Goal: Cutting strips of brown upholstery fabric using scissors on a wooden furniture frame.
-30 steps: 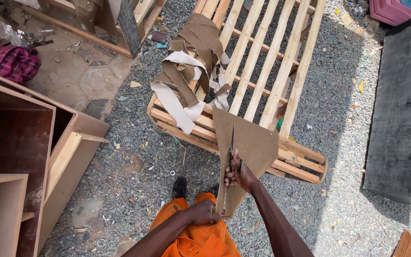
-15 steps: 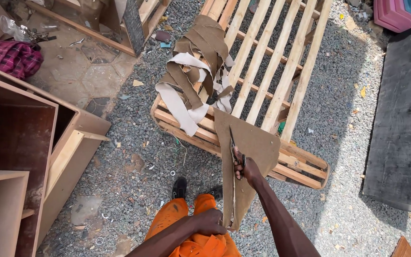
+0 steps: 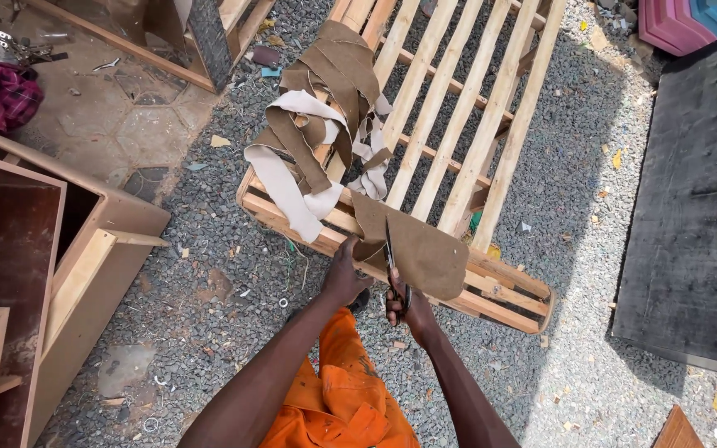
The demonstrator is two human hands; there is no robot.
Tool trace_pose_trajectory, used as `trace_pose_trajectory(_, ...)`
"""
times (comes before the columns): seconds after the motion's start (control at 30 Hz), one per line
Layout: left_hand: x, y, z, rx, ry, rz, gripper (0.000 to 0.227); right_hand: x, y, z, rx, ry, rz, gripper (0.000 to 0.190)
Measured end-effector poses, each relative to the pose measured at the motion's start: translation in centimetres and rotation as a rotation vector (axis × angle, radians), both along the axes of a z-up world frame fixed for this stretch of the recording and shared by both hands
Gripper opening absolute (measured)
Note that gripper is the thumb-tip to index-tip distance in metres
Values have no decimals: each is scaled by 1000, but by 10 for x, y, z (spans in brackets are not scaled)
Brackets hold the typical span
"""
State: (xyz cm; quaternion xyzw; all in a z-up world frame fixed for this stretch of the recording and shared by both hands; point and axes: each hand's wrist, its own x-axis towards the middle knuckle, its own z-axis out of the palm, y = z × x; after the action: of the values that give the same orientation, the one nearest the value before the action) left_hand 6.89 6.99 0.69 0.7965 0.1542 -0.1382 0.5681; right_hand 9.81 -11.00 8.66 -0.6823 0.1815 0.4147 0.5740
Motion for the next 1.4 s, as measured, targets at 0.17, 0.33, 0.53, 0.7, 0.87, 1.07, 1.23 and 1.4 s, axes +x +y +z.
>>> trace_pose_trajectory(0.17,42,-26,-76,-327,96,149,80,5,-7,7,22,65,12,66)
trace_pose_trajectory(0.33,36,-50,-93,-274,162,343,46,13,-11,35,25,107,64,62)
trace_pose_trajectory(0.53,12,-50,-41,-447,300,245,24,34,-17,26,91,286,335,72)
trace_pose_trajectory(0.7,4,-32,-27,-578,272,145,23,36,-2,32,65,309,278,70)
trace_pose_trajectory(0.87,6,-21,-32,-659,256,78,20,35,18,30,-35,265,96,66)
trace_pose_trajectory(1.07,1,-14,-41,-532,325,-33,28,49,26,30,1,354,227,73)
trace_pose_trajectory(1.23,4,-3,-64,-141,157,-305,45,49,35,35,-27,207,150,62)
trace_pose_trajectory(1.4,-14,-6,-106,-20,77,-388,53,64,38,22,143,430,256,85)
